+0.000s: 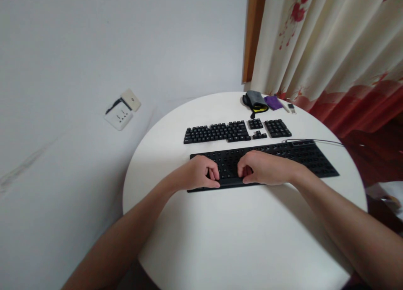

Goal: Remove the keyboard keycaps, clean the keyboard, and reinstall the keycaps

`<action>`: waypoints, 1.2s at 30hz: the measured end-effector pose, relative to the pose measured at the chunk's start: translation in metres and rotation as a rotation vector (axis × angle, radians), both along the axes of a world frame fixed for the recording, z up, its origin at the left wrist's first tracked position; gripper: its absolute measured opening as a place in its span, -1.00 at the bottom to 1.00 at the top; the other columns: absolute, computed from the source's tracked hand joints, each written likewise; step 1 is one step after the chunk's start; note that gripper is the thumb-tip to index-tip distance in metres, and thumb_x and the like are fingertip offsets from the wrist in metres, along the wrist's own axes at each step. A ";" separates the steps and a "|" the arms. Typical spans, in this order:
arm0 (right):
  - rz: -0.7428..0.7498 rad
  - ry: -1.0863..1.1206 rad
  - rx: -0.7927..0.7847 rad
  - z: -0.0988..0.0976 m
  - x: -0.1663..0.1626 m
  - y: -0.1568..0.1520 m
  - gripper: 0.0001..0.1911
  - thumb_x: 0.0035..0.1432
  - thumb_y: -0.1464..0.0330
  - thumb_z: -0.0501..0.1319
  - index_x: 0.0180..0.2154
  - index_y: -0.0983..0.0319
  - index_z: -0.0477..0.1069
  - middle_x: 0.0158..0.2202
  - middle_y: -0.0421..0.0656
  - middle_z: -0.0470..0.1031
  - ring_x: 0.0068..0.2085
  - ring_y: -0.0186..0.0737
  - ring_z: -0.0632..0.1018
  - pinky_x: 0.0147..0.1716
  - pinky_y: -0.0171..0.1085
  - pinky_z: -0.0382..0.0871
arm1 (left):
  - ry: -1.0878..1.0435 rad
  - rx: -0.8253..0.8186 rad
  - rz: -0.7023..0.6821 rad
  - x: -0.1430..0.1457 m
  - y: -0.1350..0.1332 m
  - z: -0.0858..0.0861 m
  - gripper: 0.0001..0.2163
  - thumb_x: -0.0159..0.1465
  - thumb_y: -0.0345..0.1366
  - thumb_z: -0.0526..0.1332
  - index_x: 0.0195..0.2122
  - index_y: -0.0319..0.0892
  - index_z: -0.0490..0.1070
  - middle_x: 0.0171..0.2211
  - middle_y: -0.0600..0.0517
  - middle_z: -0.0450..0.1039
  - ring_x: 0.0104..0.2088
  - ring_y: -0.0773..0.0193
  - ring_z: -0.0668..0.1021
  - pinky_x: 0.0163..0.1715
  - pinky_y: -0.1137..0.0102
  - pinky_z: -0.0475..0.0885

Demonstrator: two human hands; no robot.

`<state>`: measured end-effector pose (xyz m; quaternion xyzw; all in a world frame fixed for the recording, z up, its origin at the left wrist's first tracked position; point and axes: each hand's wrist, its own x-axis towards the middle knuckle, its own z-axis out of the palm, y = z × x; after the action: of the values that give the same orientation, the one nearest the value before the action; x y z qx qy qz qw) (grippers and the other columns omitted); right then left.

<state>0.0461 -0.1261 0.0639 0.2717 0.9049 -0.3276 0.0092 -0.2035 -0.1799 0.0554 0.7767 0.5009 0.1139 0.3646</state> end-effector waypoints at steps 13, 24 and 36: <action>-0.066 -0.045 0.010 -0.005 -0.002 -0.002 -0.96 0.01 0.41 0.34 -0.39 0.21 0.55 -0.39 -0.21 0.58 -0.38 -0.26 0.50 -0.41 -0.33 0.20 | 0.031 0.038 0.007 0.003 -0.005 -0.001 -0.88 0.07 -0.28 0.42 -0.45 -0.20 0.55 -0.45 0.07 0.55 -0.48 0.37 0.46 -0.44 0.46 0.28; -0.025 -0.047 0.029 -0.008 -0.001 0.002 -0.97 0.05 0.39 0.33 -0.38 0.19 0.54 -0.39 -0.22 0.57 -0.38 -0.27 0.50 -0.38 -0.33 0.21 | 0.077 0.079 -0.031 0.001 -0.002 -0.001 -0.89 0.13 -0.25 0.39 -0.43 -0.17 0.58 -0.45 0.07 0.55 -0.46 0.36 0.48 -0.45 0.46 0.26; -0.136 -0.211 0.028 0.001 0.006 0.011 -0.79 -0.02 0.24 0.42 -0.47 0.21 0.48 -0.46 -0.20 0.51 -0.41 -0.24 0.46 -0.45 -0.30 0.16 | 0.130 0.024 0.108 -0.007 0.005 -0.012 -0.73 0.06 -0.09 0.41 -0.51 -0.19 0.47 -0.57 0.12 0.42 -0.55 0.40 0.38 -0.53 0.46 0.14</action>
<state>0.0523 -0.1150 0.0651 0.3655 0.8829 -0.2842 0.0783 -0.2109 -0.1751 0.0432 0.7586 0.5632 0.0889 0.3153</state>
